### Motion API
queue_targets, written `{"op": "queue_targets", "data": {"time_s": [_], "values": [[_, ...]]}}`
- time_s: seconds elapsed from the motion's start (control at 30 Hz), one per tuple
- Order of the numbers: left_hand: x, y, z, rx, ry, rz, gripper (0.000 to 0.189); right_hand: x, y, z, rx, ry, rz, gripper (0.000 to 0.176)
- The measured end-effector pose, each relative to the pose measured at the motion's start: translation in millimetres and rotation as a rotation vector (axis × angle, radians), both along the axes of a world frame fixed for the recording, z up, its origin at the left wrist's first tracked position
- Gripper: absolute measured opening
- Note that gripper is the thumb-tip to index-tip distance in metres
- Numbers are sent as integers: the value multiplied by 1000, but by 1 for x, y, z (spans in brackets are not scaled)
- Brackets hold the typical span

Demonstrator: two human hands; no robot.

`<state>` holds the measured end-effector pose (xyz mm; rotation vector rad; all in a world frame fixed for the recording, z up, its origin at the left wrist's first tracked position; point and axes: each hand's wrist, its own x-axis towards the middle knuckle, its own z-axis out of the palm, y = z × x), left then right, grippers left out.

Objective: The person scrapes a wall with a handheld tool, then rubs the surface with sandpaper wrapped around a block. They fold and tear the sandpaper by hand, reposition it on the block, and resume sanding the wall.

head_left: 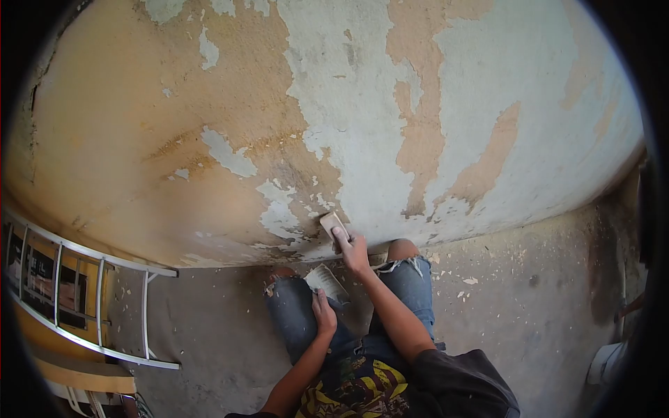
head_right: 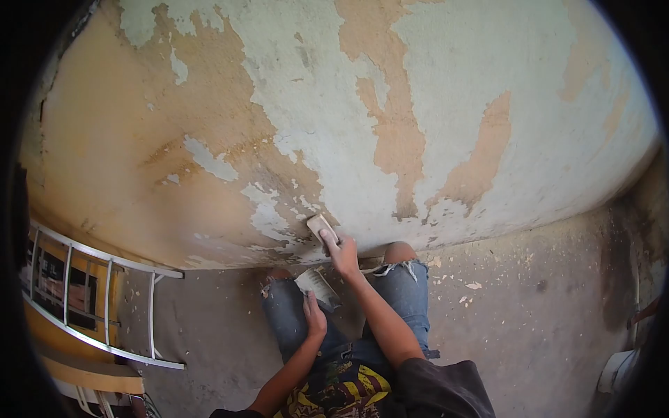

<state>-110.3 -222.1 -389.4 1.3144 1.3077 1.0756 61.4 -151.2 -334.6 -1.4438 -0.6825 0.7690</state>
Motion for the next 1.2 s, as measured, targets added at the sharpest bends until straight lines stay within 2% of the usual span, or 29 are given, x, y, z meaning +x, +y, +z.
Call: {"op": "queue_targets", "data": {"time_s": [0.1,0.23,0.33,0.47,0.53,0.73,0.87,1.03,1.2], "values": [[-3,1,-1,16,91,-47,54,-2,6,17,126,34,61,51],[0,3,1,25,61,-40,55,-8,-3,21,0,89,67,49],[0,2,-6,52,83,-21,55,-11,-4,62,37,-29,63,49],[-3,4,-4,-57,117,-80,55,-13,1,103,114,141,97,48],[-1,3,-4,56,66,-33,55,-14,2,105,127,215,117,48],[1,4,4,-1,36,-12,54,-6,-4,68,82,60,9,46],[-2,2,5,-24,45,4,54,-1,-8,103,98,37,-34,44],[0,3,5,22,43,8,53,-6,-6,93,88,51,-29,46],[1,2,4,21,28,-16,51,-15,5,122,124,-15,-4,46]]}}
